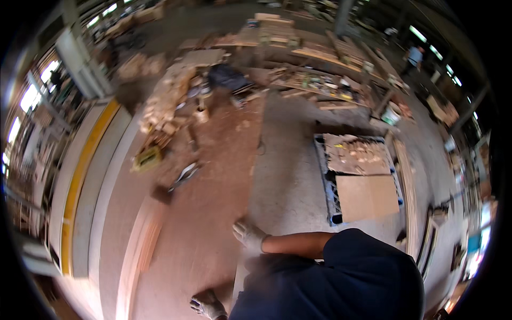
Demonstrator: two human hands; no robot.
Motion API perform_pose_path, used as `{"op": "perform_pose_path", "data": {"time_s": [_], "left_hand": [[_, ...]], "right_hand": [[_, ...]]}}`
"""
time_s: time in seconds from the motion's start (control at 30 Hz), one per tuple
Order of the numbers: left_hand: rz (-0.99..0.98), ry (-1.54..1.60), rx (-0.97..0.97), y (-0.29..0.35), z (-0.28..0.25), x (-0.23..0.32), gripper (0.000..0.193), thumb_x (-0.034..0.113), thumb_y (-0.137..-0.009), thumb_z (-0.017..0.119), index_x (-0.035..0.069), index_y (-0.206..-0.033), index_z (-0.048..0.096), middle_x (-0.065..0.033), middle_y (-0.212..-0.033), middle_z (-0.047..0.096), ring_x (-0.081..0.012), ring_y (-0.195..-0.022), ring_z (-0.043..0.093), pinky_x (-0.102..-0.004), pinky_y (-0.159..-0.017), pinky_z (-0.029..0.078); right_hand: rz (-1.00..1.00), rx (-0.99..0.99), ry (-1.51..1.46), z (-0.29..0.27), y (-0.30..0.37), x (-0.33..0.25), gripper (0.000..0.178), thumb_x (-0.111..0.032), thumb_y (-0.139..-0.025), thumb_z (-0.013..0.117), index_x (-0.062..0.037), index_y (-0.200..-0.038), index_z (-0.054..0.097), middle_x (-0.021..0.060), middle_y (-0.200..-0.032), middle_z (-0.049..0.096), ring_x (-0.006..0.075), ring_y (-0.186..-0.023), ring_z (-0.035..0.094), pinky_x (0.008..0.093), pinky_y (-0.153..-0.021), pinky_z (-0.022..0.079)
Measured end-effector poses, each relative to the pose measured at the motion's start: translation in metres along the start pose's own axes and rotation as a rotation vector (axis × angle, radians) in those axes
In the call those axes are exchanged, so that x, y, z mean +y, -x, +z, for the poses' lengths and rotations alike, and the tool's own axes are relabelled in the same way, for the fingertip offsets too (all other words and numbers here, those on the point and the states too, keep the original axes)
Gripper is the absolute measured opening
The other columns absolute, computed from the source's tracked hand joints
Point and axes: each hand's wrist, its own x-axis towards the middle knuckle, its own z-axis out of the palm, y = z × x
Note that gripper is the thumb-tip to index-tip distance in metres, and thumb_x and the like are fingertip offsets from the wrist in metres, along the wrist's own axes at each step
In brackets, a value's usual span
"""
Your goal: The person picks up long wooden planks from a stack on the floor and places them one by one onto a large workbench. The person arranges the planks in a neat, parallel row on the table surface.
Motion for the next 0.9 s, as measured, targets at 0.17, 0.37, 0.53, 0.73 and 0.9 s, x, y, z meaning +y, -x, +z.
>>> {"op": "perform_pose_path", "data": {"time_s": [0.17,0.37,0.53,0.73,0.9], "left_hand": [[0.330,0.125,0.041,0.007,0.024,0.052,0.128,0.062,-0.074,0.089,0.000,-0.167,0.027,-0.0332,-0.169,0.027,-0.0528,-0.157,0.023,-0.0601,-0.129,0.024],[0.614,0.168,-0.050,0.017,0.041,0.119,0.124,0.058,-0.075,0.088,0.000,-0.166,0.029,-0.0328,-0.169,0.028,-0.0526,-0.157,0.024,-0.0599,-0.129,0.024],[0.768,0.167,-0.132,0.035,0.058,0.182,0.121,0.055,-0.075,0.088,0.000,-0.165,0.030,-0.0325,-0.169,0.029,-0.0525,-0.156,0.025,-0.0598,-0.129,0.025],[0.856,0.140,-0.189,0.052,0.069,0.237,0.117,0.051,-0.075,0.088,0.000,-0.164,0.032,-0.0321,-0.168,0.030,-0.0523,-0.156,0.025,-0.0596,-0.129,0.025],[0.910,0.124,-0.251,0.061,0.076,0.268,0.114,0.047,-0.075,0.088,0.000,-0.163,0.034,-0.0318,-0.168,0.030,-0.0521,-0.156,0.026,-0.0595,-0.129,0.025]], "right_hand": [[0.345,-0.205,-0.359,0.075,0.073,0.050,0.084,-0.040,-0.089,0.074,-0.0008,-0.158,0.048,0.0207,-0.170,0.038,0.0382,-0.158,0.035,0.0527,-0.125,0.035],[0.814,-0.120,-0.696,0.050,0.219,0.074,0.068,-0.053,-0.091,0.070,-0.0035,-0.138,0.069,0.0243,-0.132,0.072,0.0408,-0.124,0.070,0.0484,-0.103,0.055],[1.037,-0.320,-0.906,0.138,0.278,0.126,0.066,-0.062,-0.092,0.068,-0.0026,-0.118,0.080,0.0248,-0.127,0.075,0.0383,-0.124,0.070,0.0471,-0.105,0.055],[1.109,-0.292,-0.921,0.164,0.312,0.175,0.066,-0.062,-0.093,0.067,-0.0018,-0.119,0.080,0.0258,-0.124,0.075,0.0410,-0.122,0.070,0.0503,-0.104,0.054],[1.083,-0.203,-0.880,0.183,0.322,0.213,0.070,-0.064,-0.094,0.062,-0.0012,-0.116,0.080,0.0254,-0.122,0.076,0.0432,-0.118,0.071,0.0524,-0.102,0.055]]}}
